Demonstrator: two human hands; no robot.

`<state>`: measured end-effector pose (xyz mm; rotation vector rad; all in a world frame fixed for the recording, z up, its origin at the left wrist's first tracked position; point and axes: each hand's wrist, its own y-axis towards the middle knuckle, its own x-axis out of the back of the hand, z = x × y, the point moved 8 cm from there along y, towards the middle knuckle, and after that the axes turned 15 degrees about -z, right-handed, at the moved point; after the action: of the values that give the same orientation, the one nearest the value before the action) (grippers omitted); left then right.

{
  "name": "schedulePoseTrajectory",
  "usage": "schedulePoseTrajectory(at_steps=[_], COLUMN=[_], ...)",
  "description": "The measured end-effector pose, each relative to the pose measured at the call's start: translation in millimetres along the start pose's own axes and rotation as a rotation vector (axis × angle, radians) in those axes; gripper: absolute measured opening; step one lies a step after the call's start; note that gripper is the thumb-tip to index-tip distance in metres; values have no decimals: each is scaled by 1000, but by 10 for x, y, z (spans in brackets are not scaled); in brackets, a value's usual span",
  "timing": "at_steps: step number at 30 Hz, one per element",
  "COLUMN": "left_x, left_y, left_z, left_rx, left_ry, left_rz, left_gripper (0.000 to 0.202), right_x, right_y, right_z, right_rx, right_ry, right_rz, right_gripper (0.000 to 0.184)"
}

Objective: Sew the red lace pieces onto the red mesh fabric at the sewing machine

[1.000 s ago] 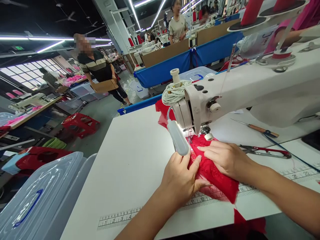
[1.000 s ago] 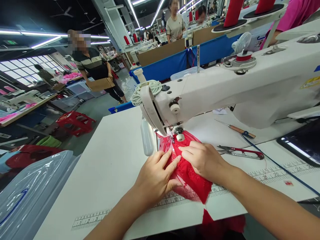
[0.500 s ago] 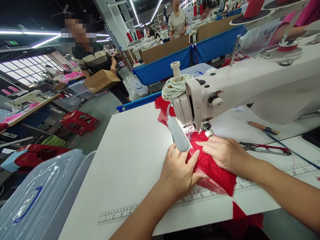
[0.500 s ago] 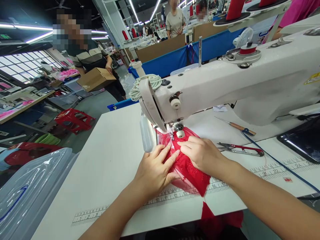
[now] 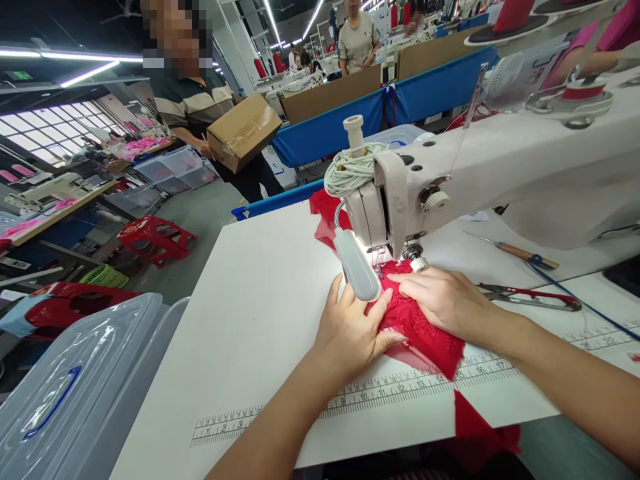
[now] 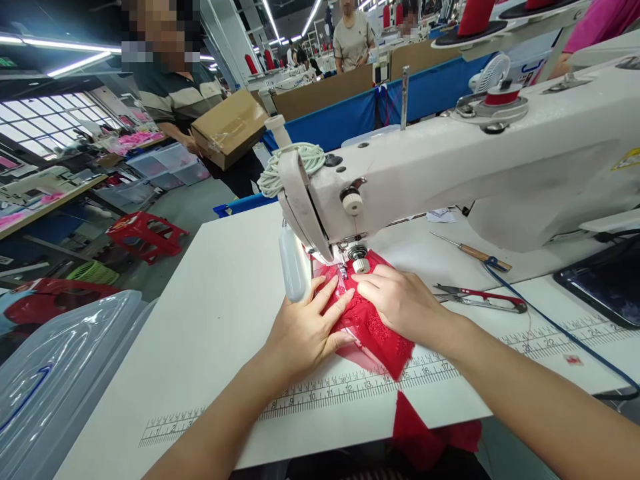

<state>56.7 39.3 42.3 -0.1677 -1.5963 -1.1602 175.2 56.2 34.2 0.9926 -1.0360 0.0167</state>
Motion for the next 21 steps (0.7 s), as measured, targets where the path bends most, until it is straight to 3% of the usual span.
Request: schedulePoseTrajectory(at_steps=[6, 11, 16, 21], left_x=[21, -13, -28, 12], left_y=[51, 30, -10, -43], left_z=[-98, -67, -94, -127], left_rx=[-105, -63, -39, -51], left_ry=[-214, -163, -166, -136], left_rz=[1, 18, 43, -7], left_gripper=[65, 51, 56, 66], right_x=[41, 43, 39, 53], right_y=[-41, -107, -129, -113], right_z=[42, 99, 94, 69], right_rx=[47, 96, 83, 45], right_ry=[115, 112, 72, 38], right_rz=[-19, -45, -83, -81], right_gripper=[45, 45, 42, 37])
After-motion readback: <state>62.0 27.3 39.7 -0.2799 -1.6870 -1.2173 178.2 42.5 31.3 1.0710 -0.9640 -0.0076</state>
